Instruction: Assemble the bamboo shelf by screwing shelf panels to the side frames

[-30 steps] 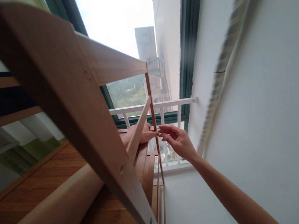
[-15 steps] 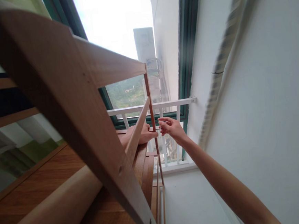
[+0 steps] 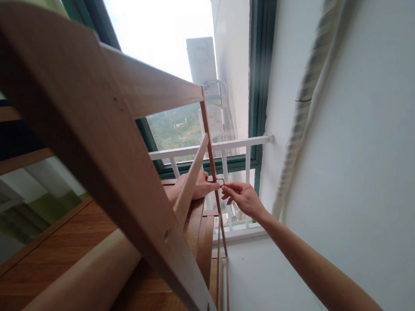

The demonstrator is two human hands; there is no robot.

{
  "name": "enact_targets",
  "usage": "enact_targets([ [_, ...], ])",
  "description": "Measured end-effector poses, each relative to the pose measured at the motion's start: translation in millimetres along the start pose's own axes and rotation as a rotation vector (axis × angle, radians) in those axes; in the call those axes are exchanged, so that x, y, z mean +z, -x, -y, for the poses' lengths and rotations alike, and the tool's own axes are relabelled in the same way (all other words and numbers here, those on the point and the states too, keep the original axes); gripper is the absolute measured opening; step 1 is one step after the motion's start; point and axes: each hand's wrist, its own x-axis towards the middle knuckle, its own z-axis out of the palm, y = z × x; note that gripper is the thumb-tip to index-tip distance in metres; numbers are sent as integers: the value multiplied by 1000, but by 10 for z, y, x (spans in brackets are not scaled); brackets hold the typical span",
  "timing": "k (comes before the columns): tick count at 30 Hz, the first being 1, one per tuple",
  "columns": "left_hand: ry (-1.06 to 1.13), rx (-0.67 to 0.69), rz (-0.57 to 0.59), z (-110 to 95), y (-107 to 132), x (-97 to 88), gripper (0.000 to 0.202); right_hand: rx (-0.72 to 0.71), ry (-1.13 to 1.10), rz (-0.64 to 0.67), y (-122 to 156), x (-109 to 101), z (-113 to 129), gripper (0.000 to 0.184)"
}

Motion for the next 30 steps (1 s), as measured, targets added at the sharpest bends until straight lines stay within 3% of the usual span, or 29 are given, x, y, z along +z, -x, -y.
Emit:
enact_targets([
  [4,-5,-5,7,5,-5,1,44,-34,-64,-22,91,71,131,48],
  [9,-4,5,16,5,-9,-10,46,-59,-105,-8,88,114,317,27],
  [13,5,11,10,2,-2,-13,50,-107,-40,8,-5,65,395,28],
  [18,11,10,8,-1,7,-15,50,-208,48,-27,-233,-8,358,30],
  [26,-13,-8,21,-27,17,-31,49,-60,-23,-52,-353,71,145,37],
  [30,-24,-18,19,-21,14,-24,50,-214,121,-176,-256,159,165,32],
])
